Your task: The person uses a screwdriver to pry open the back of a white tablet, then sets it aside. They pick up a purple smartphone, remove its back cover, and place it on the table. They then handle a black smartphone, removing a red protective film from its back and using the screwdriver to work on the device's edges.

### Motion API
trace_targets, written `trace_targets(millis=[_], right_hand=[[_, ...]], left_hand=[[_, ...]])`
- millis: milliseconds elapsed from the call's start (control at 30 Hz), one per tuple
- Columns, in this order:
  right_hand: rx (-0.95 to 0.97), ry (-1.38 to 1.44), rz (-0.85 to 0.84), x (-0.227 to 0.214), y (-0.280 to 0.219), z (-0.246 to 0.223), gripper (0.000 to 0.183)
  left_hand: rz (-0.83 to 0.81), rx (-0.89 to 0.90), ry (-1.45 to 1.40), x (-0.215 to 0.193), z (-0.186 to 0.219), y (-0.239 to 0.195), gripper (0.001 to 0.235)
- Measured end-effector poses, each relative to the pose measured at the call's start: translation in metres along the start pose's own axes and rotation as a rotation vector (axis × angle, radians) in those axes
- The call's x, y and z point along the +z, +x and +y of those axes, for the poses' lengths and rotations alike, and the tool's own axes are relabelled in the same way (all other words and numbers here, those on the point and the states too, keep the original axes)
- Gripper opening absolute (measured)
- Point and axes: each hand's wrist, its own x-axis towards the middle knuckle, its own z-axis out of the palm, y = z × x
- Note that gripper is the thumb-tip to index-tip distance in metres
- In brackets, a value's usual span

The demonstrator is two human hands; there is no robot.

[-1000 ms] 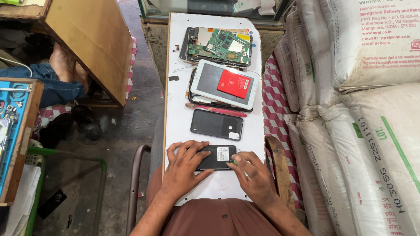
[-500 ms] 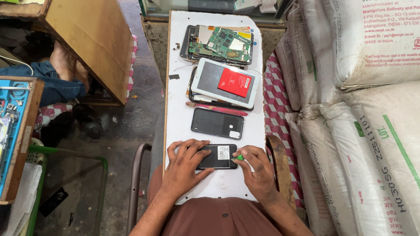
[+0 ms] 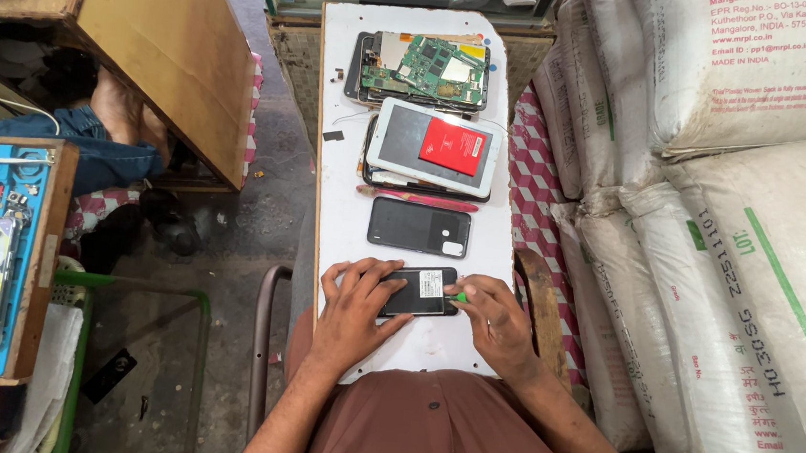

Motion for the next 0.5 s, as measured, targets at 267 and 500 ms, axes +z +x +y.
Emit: trace_targets(millis=[267, 500], right_hand=[[-0.019, -0.056, -0.007, 0.002, 0.007, -0.004, 0.072], [-0.010, 0.089, -0.035, 0.003, 0.007, -0.011, 0.067]], left_hand=[[0.013, 0.006, 0.001, 0.001, 0.000, -0.001, 0.049], [0.043, 0.042, -0.014, 0.002, -0.005, -0.004, 0.051]])
